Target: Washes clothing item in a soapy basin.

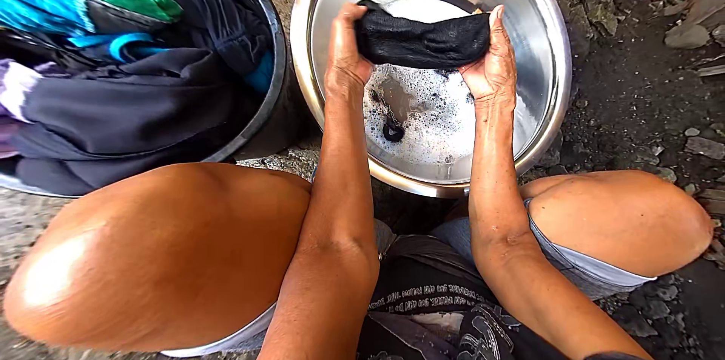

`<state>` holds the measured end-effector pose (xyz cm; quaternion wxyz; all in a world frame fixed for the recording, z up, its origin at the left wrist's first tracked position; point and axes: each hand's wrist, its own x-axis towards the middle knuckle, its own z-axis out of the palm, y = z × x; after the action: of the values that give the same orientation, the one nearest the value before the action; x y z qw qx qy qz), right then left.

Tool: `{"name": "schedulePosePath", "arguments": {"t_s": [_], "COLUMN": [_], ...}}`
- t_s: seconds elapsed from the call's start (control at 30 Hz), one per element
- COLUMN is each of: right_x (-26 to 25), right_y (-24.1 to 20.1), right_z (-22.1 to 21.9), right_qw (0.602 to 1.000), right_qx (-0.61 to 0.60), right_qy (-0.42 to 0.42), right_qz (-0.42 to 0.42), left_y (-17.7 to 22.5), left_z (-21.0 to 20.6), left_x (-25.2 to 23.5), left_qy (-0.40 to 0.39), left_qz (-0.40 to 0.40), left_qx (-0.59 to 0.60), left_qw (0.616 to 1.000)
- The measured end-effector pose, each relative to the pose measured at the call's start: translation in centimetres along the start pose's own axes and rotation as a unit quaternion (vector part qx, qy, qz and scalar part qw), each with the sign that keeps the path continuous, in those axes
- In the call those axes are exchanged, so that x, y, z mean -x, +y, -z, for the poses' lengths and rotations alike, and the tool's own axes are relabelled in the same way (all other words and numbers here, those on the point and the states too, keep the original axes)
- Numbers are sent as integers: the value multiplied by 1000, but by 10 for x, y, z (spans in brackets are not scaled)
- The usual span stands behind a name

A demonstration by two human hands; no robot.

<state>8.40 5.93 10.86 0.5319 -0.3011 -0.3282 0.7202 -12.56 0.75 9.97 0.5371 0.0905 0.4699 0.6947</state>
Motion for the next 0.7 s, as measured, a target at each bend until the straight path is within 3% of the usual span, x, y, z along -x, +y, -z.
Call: {"name": "schedulePosePath", "arguments": {"t_s": [0.1,0.2,0.3,0.4,0.47,0.57,0.7], "right_x": [-2,1,6,8,11,15,10], "right_y": [-4,-6,-17,-26,-30,-34,-34], "right_z": [1,-7,-14,-13,-16,-23,-19], "right_qw": [999,998,996,987,980,972,982], "right_qx": [-8,-2,27,75,102,131,115], "right_qy": [32,45,26,-36,-67,-97,-4], "right_qz": [18,35,78,139,156,169,149], "left_y": [-2,-18,-31,-41,-41,-36,-4], "left_z": [5,10,22,26,26,22,12], "left_x": [-6,-11,-19,-22,-18,-19,-14], "left_qy": [84,112,75,86,121,130,109], "left_qz": [8,-30,-46,-8,47,87,60], "left_qx": [121,-50,-268,-305,-223,55,226], "left_qw": [989,992,959,949,966,986,966]}}
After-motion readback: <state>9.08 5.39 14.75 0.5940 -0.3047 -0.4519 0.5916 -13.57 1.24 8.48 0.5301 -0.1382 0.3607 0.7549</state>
